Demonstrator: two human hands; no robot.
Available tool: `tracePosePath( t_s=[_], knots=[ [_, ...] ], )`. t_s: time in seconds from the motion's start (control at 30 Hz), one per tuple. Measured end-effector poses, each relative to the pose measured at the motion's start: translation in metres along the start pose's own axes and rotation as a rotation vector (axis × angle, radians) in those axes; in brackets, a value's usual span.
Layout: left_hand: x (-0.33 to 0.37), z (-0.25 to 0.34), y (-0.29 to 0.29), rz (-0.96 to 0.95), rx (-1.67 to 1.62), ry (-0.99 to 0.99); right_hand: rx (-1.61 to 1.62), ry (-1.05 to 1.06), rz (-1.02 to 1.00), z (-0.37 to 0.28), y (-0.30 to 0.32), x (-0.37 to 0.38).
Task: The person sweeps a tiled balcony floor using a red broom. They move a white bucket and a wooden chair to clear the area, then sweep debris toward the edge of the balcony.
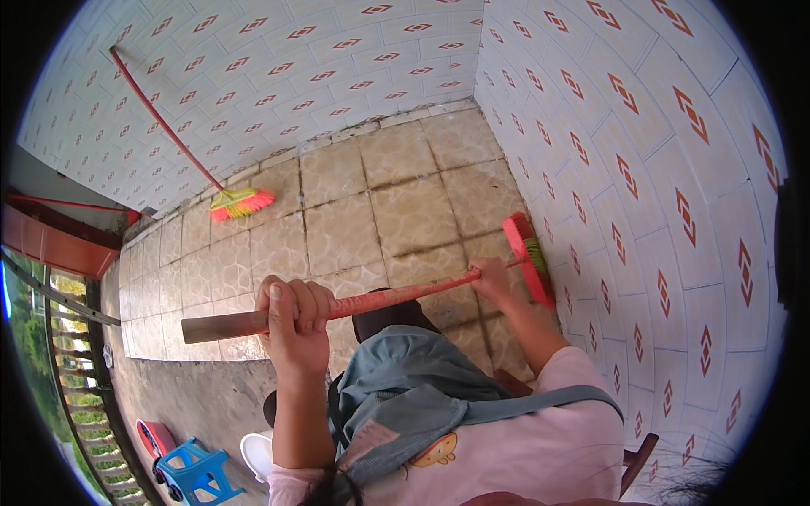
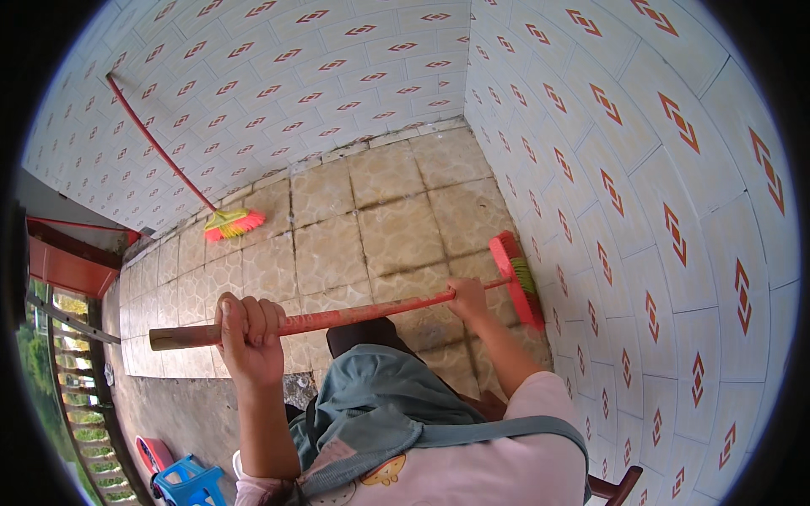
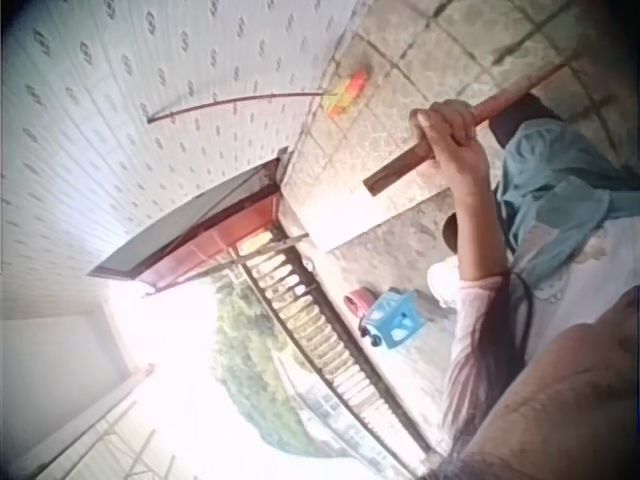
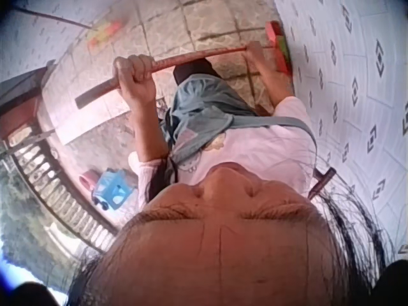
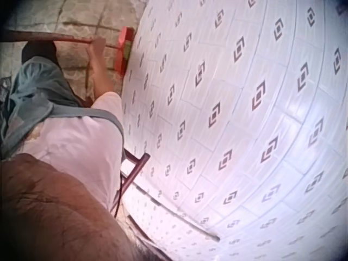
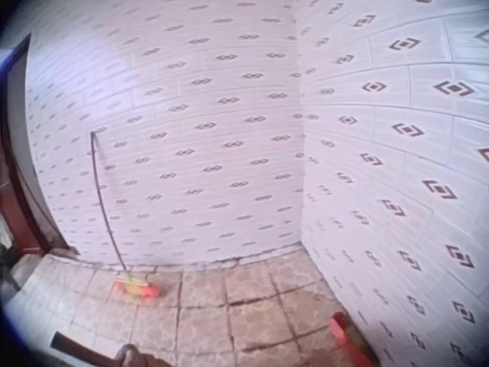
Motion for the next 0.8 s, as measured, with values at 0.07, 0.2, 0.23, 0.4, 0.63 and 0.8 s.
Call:
tracePosePath(
  t_s=[0.07,0.2,0.23,0.4,0.63,0.8],
  knots=[
    [-0.007,-0.011,0.0,0.021,0.006,0.01,0.013,0.025,-0.049,0.004,-0.006,0.031],
    [-0.021,-0.002,-0.003,0.012,0.101,-0.069,0.064,0.042,-0.117,0.007,-0.031,0.089],
    [-0.024,0.001,-0.008,-0.02,0.134,-0.097,0.043,0.086,-0.071,0.004,-0.032,0.101],
    [-0.028,0.027,-0.003,0.02,0.22,-0.247,0.203,0.237,-0.132,-0.055,-0.056,0.132],
    [-0.031,0.06,0.021,0.18,0.154,-0.313,0.208,0.102,-0.232,-0.076,-0.052,0.058],
    [-0.021,0.062,0.037,0.168,0.042,-0.125,0.09,-0.087,-0.371,-0.075,-0.034,-0.035]
  ],
)
Point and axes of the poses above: each hand's wrist, its own x-axis towards the middle knuckle, its own y-axis out of the back of the hand, z = x × y, the point moved 8 cm from there along x, towards the middle knuckle, and after that the axes turned 6 degrees about x, right-handed, at the moved point
